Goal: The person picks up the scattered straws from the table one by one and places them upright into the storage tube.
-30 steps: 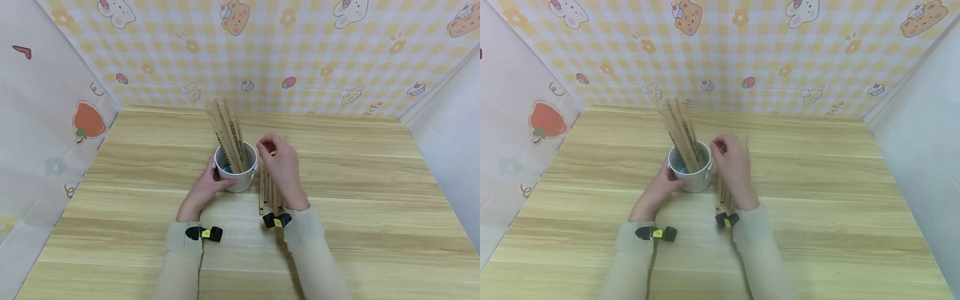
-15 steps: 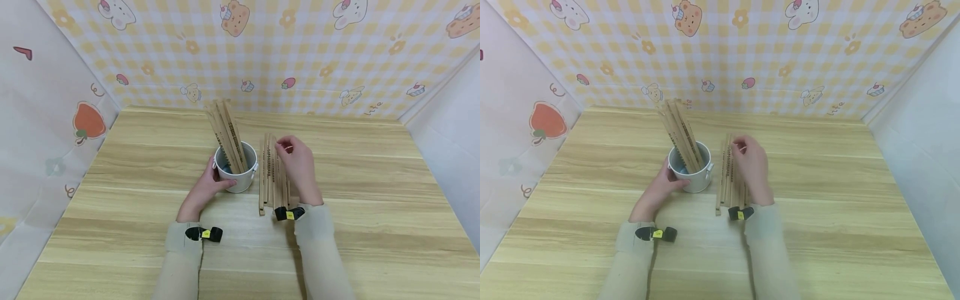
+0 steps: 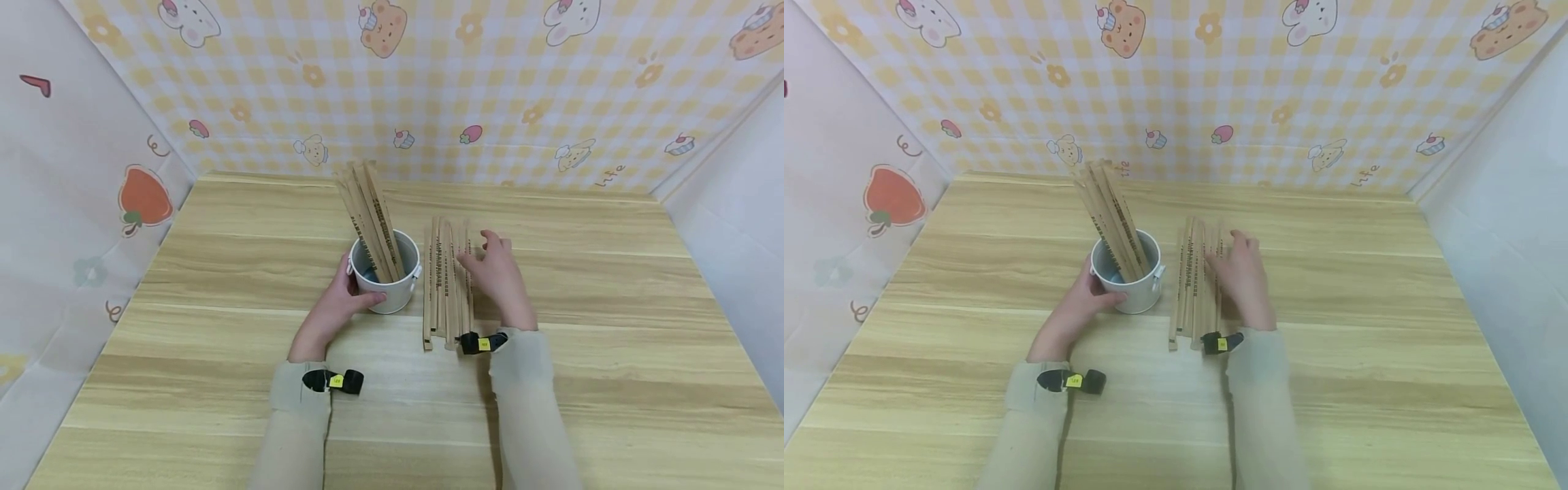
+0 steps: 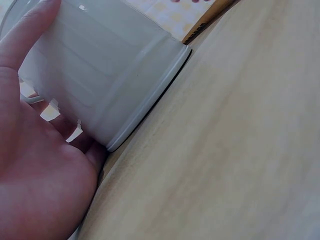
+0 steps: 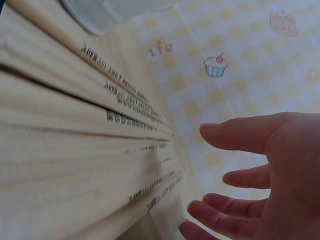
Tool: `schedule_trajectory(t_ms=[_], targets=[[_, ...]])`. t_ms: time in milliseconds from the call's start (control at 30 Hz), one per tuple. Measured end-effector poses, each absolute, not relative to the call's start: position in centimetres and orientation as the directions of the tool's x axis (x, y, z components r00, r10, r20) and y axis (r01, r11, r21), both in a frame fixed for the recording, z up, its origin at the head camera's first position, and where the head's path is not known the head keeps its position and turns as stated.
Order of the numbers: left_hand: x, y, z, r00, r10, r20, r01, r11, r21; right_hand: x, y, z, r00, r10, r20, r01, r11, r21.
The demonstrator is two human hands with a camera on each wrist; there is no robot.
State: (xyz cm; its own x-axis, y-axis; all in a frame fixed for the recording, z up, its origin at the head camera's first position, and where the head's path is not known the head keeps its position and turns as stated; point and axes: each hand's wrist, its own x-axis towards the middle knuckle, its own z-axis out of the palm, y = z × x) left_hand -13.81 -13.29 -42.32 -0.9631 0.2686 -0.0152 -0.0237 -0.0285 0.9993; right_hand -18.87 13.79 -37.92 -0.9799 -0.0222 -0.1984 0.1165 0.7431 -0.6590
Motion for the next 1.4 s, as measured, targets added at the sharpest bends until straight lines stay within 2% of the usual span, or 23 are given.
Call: schedule_trajectory(t_ms=[433, 1000, 1233, 1400], targets=[[-13.8, -13.3, -42.2, -0.962, 0.274, -0.006, -0.014, -0.028, 1.000, -19.1, 13.2, -39.7, -0.979, -0.054, -0.198, 0.088, 0.761, -0.643], [-13.8, -13.3, -42.4, -0.963, 0.270, -0.010, -0.019, -0.029, 0.999, -19.2, 14.0, -39.5, -0.960, 0.013, -0.279, 0.179, 0.796, -0.579], [-13.9, -13.3, -42.6, -0.963, 0.271, 0.001, -0.004, -0.017, 1.000, -19.1, 14.7, -38.5, -0.978, 0.040, -0.203, 0.161, 0.764, -0.625], [-13.9, -13.4, -42.7, -0.960, 0.280, 0.015, 0.009, -0.023, 1.000, -18.6, 14.6, -36.6, -0.996, 0.074, -0.045, 0.084, 0.703, -0.706]])
